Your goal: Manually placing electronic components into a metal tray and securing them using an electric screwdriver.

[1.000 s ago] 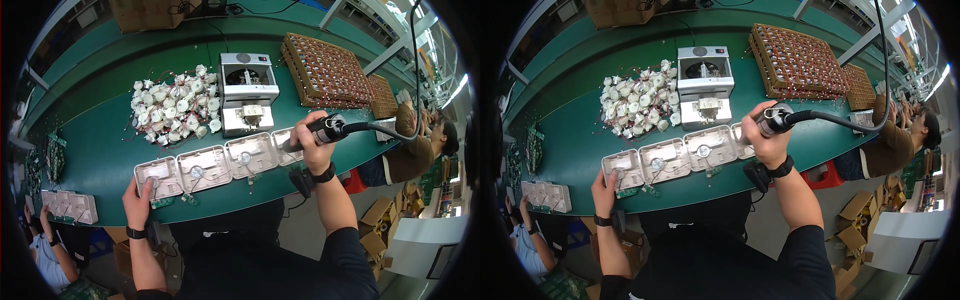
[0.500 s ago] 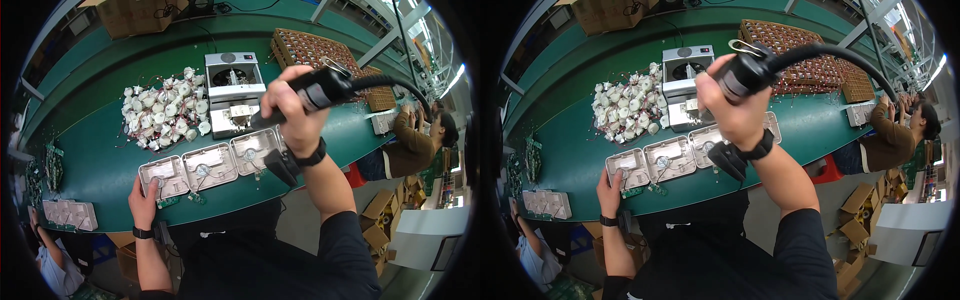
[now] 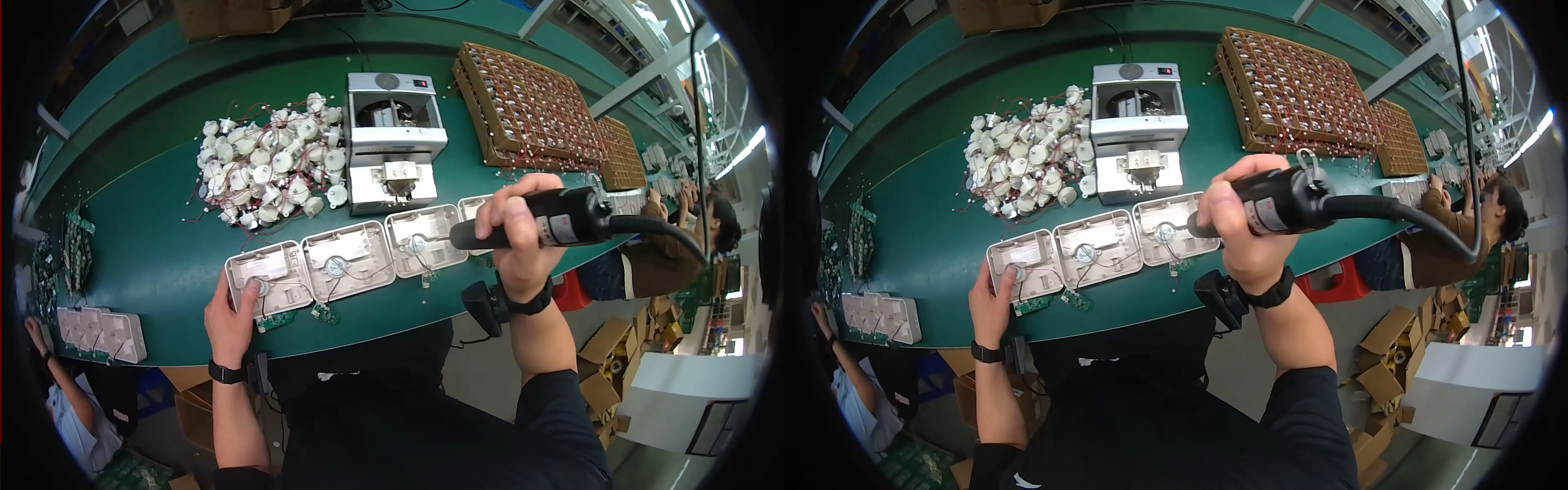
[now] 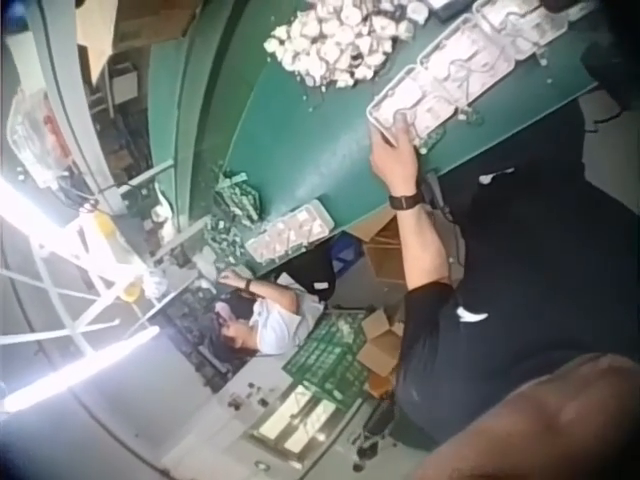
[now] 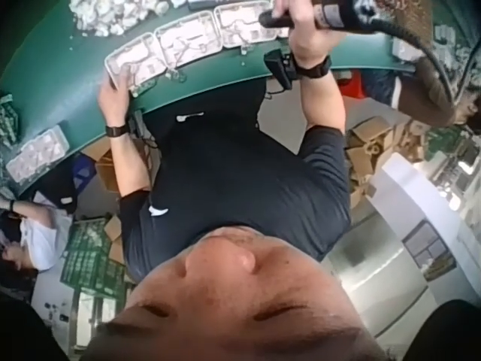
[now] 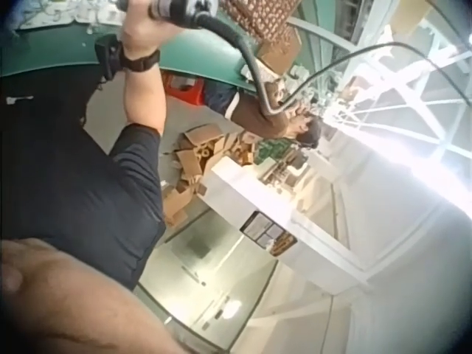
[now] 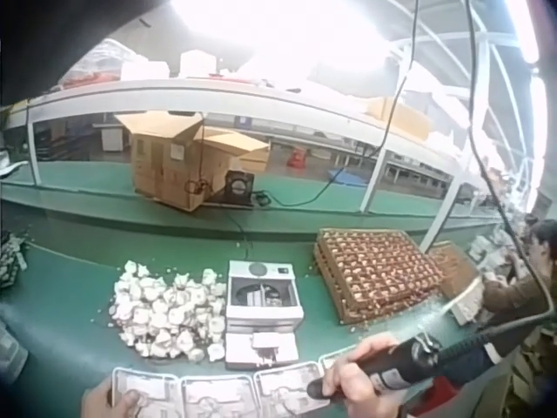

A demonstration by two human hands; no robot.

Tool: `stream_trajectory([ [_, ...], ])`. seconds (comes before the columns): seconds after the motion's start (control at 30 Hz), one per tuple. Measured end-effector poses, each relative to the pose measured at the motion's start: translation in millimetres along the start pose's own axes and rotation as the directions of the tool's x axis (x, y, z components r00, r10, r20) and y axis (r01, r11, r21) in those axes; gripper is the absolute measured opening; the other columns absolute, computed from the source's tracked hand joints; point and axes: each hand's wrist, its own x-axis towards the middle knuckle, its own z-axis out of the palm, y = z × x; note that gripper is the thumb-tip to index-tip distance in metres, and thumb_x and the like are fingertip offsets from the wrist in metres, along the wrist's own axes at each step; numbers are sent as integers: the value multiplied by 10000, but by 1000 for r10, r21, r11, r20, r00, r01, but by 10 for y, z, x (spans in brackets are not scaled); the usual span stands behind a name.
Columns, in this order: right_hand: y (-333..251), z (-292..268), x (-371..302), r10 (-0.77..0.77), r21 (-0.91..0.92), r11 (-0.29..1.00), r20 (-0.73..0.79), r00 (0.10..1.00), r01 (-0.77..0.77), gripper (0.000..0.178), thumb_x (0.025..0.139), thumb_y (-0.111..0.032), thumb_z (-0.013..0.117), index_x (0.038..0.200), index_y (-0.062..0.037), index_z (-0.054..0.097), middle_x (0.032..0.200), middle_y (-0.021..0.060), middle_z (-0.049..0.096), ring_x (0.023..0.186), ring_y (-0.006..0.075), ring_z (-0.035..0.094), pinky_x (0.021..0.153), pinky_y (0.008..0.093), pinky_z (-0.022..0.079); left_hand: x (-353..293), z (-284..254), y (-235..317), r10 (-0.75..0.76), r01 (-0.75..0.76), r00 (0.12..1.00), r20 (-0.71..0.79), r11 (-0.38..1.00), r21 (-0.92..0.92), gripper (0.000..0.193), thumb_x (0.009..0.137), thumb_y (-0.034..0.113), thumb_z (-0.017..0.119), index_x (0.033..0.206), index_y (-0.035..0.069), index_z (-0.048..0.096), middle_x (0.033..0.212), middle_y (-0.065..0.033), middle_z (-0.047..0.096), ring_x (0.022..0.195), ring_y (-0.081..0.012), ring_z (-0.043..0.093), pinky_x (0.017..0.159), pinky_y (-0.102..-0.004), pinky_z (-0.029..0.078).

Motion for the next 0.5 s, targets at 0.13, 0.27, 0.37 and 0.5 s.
stream_trajectory([
  [0.13, 177, -109, -110, 11, -2, 1000, 19, 1000, -11, 203, 897, -55, 557, 1072, -9, 466, 726, 105, 545, 585, 189, 545, 575, 326, 489, 14, -13, 99, -7, 9, 999, 52, 999, -38, 529, 952, 336, 671, 1370, 28, 569, 1055, -145, 730, 915, -185, 685, 813, -323, 526],
  [0.27, 228, -116, -137, 24, 11, 1000, 7, 1000, -24, 197, 893, -51, 559, 1061, -8, 466, 718, 105, 551, 582, 183, 547, 580, 335, 491, 27, 27, 145, -4, 8, 997, 80, 999, -51, 492, 969, 285, 658, 1366, 10, 566, 1093, -129, 721, 949, -158, 660, 843, -312, 516],
  [0.37, 261, -109, -154, 37, -29, 999, 11, 999, -37, 204, 890, -48, 571, 1057, -9, 460, 707, 104, 556, 577, 179, 547, 581, 331, 490, 27, 54, 135, 60, -58, 998, 37, 997, -42, 514, 959, 324, 669, 1362, 22, 569, 1017, -146, 741, 869, -173, 689, 779, -321, 532],
  [0.5, 358, -137, -189, 51, -66, 997, 3, 999, -51, 204, 886, -43, 583, 1040, -14, 452, 698, 103, 560, 571, 177, 547, 582, 330, 489, 35, 43, 168, 46, -43, 998, 53, 997, -61, 516, 960, 326, 666, 1364, 20, 567, 1032, -150, 738, 888, -179, 689, 796, -324, 530],
])
